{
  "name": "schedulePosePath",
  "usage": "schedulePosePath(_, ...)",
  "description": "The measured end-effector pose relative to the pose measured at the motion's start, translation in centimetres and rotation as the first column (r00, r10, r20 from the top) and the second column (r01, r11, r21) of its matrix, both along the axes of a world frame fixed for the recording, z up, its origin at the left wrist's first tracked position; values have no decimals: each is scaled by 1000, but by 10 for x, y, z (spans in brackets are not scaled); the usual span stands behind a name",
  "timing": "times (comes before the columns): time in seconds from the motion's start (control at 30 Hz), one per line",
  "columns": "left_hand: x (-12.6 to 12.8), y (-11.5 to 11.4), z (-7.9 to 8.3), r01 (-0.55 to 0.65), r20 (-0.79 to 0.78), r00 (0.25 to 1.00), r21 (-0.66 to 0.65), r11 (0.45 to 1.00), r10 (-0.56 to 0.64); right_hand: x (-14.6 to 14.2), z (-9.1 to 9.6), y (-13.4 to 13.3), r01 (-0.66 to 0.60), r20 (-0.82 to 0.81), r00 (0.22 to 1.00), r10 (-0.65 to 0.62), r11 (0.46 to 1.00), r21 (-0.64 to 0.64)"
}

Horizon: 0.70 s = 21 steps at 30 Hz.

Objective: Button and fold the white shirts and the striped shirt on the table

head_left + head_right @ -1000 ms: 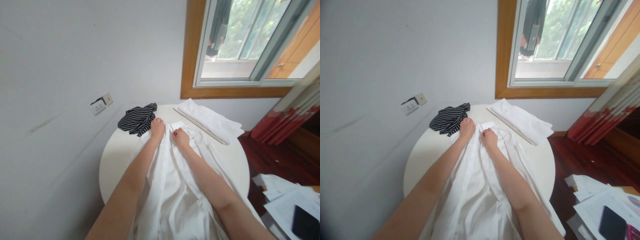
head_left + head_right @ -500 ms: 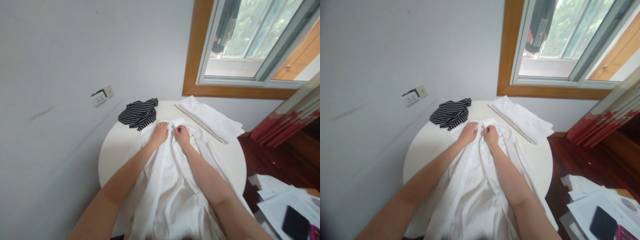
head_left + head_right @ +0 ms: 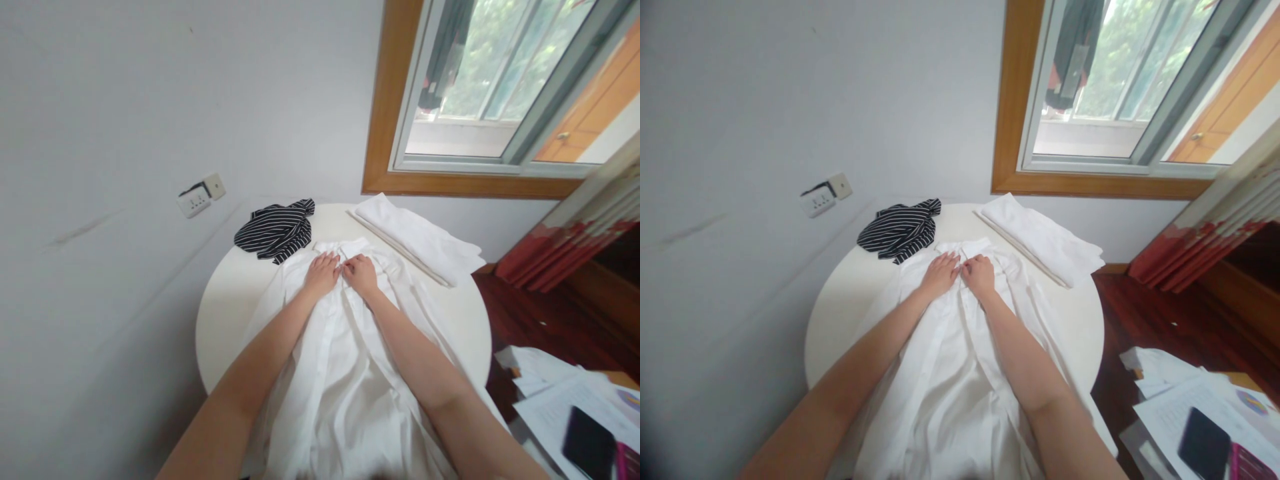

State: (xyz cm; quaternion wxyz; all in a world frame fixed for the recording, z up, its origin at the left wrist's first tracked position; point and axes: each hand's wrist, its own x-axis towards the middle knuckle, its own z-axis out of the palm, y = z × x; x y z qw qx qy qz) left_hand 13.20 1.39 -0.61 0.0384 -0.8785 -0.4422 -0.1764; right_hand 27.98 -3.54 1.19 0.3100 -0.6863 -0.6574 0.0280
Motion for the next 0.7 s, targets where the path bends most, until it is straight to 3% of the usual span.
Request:
schedulePosePath(0.27,-1,-1,1,19,14,1000,4,1000,-19,-1,1,0,6,90,996,-2,999,-48)
schedulePosePath(0.7,-2,0,3,37,-4,999,-18,999,-37,1,-1,3,3,24,1000,-2,998,-58)
